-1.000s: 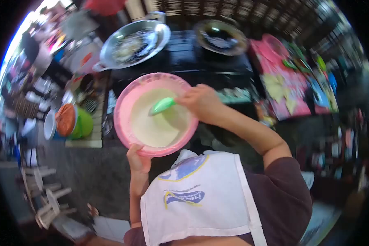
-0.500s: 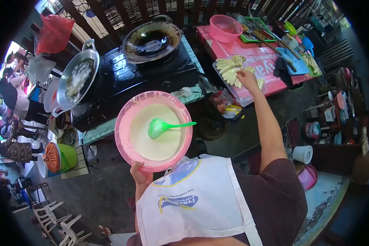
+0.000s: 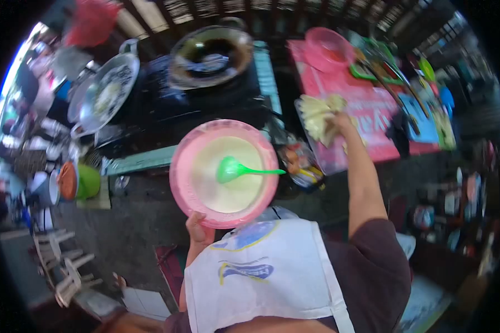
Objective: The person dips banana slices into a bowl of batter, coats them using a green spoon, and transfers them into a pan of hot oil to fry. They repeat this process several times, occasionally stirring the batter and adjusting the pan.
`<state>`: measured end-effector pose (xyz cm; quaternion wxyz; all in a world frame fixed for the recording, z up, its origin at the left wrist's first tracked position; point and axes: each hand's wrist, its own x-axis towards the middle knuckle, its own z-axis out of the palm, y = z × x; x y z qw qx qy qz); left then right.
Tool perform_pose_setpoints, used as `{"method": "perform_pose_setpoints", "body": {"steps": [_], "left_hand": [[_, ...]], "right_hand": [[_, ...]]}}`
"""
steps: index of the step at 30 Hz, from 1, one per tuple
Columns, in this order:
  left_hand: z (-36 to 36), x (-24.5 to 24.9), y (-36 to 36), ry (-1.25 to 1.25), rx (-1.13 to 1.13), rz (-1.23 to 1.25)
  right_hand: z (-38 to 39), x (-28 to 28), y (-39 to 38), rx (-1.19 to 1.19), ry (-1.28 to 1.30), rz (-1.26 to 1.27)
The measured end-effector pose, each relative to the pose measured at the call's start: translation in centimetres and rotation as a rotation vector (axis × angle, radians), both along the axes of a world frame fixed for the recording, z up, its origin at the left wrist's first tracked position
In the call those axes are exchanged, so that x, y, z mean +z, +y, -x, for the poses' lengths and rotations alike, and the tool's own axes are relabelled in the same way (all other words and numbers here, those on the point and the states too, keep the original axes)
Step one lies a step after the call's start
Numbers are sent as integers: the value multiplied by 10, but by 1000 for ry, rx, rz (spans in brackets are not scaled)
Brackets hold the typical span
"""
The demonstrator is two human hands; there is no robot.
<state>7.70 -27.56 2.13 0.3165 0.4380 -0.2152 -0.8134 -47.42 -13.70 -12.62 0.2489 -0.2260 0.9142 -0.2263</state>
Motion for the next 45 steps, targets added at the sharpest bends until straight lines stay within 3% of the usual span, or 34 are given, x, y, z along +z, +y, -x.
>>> {"method": "perform_pose_setpoints", "body": {"steps": [2,3,4,5,6,7,8,9,12,14,15,17,18,20,24,27,28,31,35,37,39,41,43,45], "left_hand": [[-17,-16,-4,-162,-17,48],[-15,-24,-3,-274,-6,92],[-14,-37,-3,-123,-20,53],[7,-17,-5,32,37,-2],[17,23,-6,29,1,-95],[15,14,-8,82,-37,-39],[12,-11,-9,50,-54,-42],[12,-17,-11,56,-48,-20],[6,1,-14,92,-12,2],[-3,4,-17,77,-19,-12],[-9,5,-18,80,-4,-12],[-22,0,-23,50,9,4],[-28,-1,-26,54,16,3],[-43,-2,-31,65,57,5],[-74,5,-43,72,87,50],[-97,16,-52,63,84,71],[-105,21,-54,95,109,80],[-126,17,-62,137,99,115],[-157,8,-70,149,141,75],[-173,17,-72,142,142,77],[-189,19,-75,137,151,83],[-203,16,-79,193,169,12],[-213,13,-82,182,164,22],[-220,11,-84,176,155,34]], "right_hand": [[-39,50,6,-67,-68,231],[-26,27,11,-114,-266,375],[-10,7,16,-53,-180,358],[19,-35,22,3,-59,363],[22,-26,21,-62,-172,362],[-7,20,9,-130,-184,330],[-11,24,8,-203,-329,478],[-27,55,-1,-228,-359,385],[-23,53,0,-259,-175,372],[-10,52,2,-80,257,233],[-20,74,-3,-65,259,234],[-67,147,-17,155,599,236],[-78,168,-26,163,603,237],[-104,206,-49,211,275,546],[-242,309,-119,323,-26,758],[-307,314,-172,597,-101,634],[-344,322,-187,628,-282,625],[-421,304,-227,807,-305,550],[-489,267,-263,856,-574,432],[-507,263,-265,812,-482,390],[-519,272,-255,1207,414,306],[-523,262,-247,1273,463,208],[-527,238,-240,1520,719,291],[-537,242,-244,1520,839,339]]}}
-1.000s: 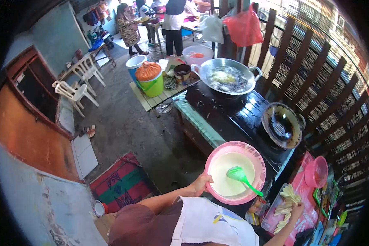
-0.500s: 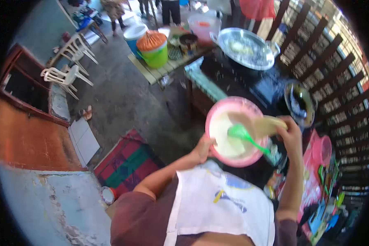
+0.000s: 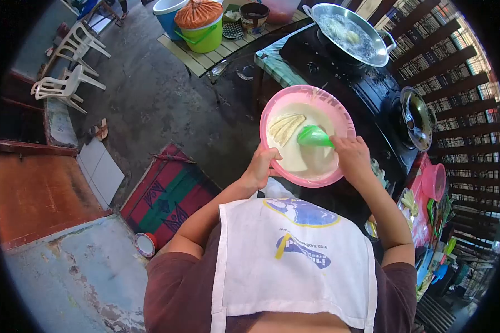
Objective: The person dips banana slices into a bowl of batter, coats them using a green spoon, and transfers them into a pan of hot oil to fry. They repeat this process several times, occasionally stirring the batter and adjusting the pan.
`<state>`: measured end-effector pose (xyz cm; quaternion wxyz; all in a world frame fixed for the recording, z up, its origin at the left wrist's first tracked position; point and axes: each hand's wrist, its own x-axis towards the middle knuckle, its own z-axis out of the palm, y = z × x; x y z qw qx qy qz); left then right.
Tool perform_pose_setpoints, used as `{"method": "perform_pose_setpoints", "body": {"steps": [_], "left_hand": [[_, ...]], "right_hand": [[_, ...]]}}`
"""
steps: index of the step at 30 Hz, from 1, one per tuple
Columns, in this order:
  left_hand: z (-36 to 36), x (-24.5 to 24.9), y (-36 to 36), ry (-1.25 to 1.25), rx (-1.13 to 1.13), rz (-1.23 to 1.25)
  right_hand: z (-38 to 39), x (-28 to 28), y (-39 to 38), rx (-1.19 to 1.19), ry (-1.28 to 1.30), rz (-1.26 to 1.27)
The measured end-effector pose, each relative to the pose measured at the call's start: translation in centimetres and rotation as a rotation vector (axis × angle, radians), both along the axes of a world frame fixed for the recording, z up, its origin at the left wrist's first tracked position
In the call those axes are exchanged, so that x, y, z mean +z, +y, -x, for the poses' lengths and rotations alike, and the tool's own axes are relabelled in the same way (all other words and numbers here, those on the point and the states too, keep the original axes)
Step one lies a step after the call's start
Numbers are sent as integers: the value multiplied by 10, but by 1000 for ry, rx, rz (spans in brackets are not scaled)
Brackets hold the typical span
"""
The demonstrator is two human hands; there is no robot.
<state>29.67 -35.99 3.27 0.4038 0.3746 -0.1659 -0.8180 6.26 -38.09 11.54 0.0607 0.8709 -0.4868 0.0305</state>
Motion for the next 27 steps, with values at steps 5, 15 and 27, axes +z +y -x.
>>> {"method": "perform_pose_setpoints", "body": {"steps": [5,15,27], "left_hand": [[-15,12,-11,-57,57,61],[-21,3,-15,-52,52,69],[-24,-6,-20,-48,-21,96]], "right_hand": [[-13,64,-13,-192,48,-252],[-39,70,-56,-202,151,-344],[-54,77,-40,-150,260,-398]]}}
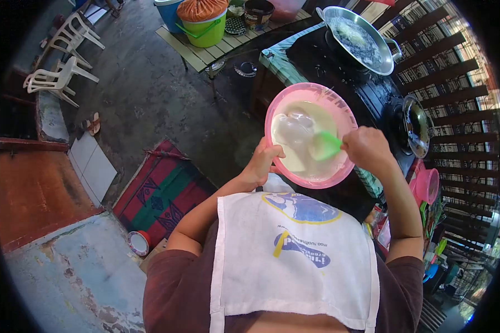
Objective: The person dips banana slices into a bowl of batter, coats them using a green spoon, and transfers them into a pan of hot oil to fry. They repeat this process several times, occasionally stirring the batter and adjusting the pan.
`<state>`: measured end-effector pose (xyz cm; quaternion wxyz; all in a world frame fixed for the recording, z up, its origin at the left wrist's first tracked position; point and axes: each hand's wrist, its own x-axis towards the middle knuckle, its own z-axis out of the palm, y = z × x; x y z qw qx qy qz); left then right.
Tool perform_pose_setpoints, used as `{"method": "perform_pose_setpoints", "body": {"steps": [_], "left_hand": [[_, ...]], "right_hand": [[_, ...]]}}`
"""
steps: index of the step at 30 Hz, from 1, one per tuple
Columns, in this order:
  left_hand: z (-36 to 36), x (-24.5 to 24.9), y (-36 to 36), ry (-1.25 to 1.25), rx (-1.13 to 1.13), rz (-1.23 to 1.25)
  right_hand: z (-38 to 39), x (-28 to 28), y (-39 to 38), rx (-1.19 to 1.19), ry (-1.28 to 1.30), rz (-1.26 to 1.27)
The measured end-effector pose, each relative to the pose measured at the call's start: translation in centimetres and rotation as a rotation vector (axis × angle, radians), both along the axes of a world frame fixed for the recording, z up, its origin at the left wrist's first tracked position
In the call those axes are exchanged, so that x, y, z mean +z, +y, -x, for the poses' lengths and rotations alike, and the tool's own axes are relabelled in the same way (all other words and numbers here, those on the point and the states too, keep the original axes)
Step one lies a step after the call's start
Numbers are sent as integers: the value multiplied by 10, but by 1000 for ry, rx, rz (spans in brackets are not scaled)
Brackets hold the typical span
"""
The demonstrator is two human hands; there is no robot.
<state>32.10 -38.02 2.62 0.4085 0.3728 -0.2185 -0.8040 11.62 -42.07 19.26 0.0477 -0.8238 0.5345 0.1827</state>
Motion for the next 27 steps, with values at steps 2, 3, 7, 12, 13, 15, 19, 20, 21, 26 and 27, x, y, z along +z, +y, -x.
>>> {"method": "perform_pose_setpoints", "body": {"steps": [2,3,7,12,13,15,19,20,21,26,27], "left_hand": [[1,6,0,13,11,-33],[2,9,0,14,10,-34],[2,13,3,5,-26,-14],[1,23,7,-6,-41,-31],[0,25,7,-17,-33,-33],[1,27,8,-29,-30,-35],[0,22,7,-14,-50,-32],[-1,21,7,9,-62,-19],[0,20,6,9,-66,-21],[0,22,3,-17,-106,12],[0,22,3,-18,-107,11]], "right_hand": [[10,-15,6,73,41,-57],[7,-15,6,71,42,-59],[5,-5,-2,-59,-118,175],[43,-25,-12,-79,-106,345],[47,-32,-12,-62,-100,342],[50,-41,-10,-89,-141,299],[49,-34,-2,-195,-188,131],[49,-31,2,-246,-201,89],[50,-30,4,-297,-214,49],[45,-31,13,-328,-334,-20],[36,-18,17,-362,-299,-12]]}}
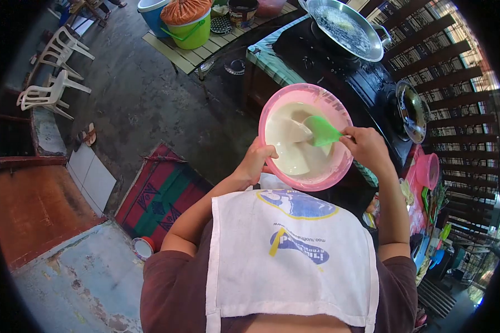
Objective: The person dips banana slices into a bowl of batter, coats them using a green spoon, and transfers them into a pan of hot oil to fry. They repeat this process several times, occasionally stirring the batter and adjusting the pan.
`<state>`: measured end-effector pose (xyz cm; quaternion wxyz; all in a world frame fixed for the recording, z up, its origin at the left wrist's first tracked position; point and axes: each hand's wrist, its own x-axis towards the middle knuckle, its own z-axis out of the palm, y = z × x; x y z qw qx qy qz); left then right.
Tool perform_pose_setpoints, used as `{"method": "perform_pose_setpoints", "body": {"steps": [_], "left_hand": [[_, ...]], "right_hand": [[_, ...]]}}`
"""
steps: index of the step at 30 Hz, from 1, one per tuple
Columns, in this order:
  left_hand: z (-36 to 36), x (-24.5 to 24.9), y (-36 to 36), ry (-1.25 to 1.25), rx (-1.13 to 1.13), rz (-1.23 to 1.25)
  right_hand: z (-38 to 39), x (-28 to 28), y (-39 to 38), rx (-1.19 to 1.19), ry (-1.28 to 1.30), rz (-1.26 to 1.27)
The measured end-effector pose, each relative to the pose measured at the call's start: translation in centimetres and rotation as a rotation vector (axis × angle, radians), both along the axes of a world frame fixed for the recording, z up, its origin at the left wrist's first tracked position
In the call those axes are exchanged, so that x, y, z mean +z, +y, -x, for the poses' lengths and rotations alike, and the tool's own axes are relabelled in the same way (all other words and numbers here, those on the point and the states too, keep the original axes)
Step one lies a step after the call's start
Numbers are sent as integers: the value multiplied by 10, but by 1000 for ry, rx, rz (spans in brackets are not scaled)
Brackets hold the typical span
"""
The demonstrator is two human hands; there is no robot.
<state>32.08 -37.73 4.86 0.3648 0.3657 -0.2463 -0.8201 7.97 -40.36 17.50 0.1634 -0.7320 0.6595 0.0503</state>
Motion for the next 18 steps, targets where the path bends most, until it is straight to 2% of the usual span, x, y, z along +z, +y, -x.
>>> {"method": "perform_pose_setpoints", "body": {"steps": [1,4,5,10,15,18], "left_hand": [[0,1,0,-14,12,-8],[0,3,-2,-11,8,-20],[0,3,-4,7,1,-28],[0,7,-7,6,28,15],[-6,5,-13,48,36,43],[-11,3,-17,-32,-66,50]], "right_hand": [[-8,13,5,-52,-17,-6],[-13,-6,11,-3,-15,102],[-13,-21,10,16,-14,100],[-31,-18,13,-50,-44,74],[-39,-18,12,-157,-178,20],[-41,-24,15,-165,-184,65]]}}
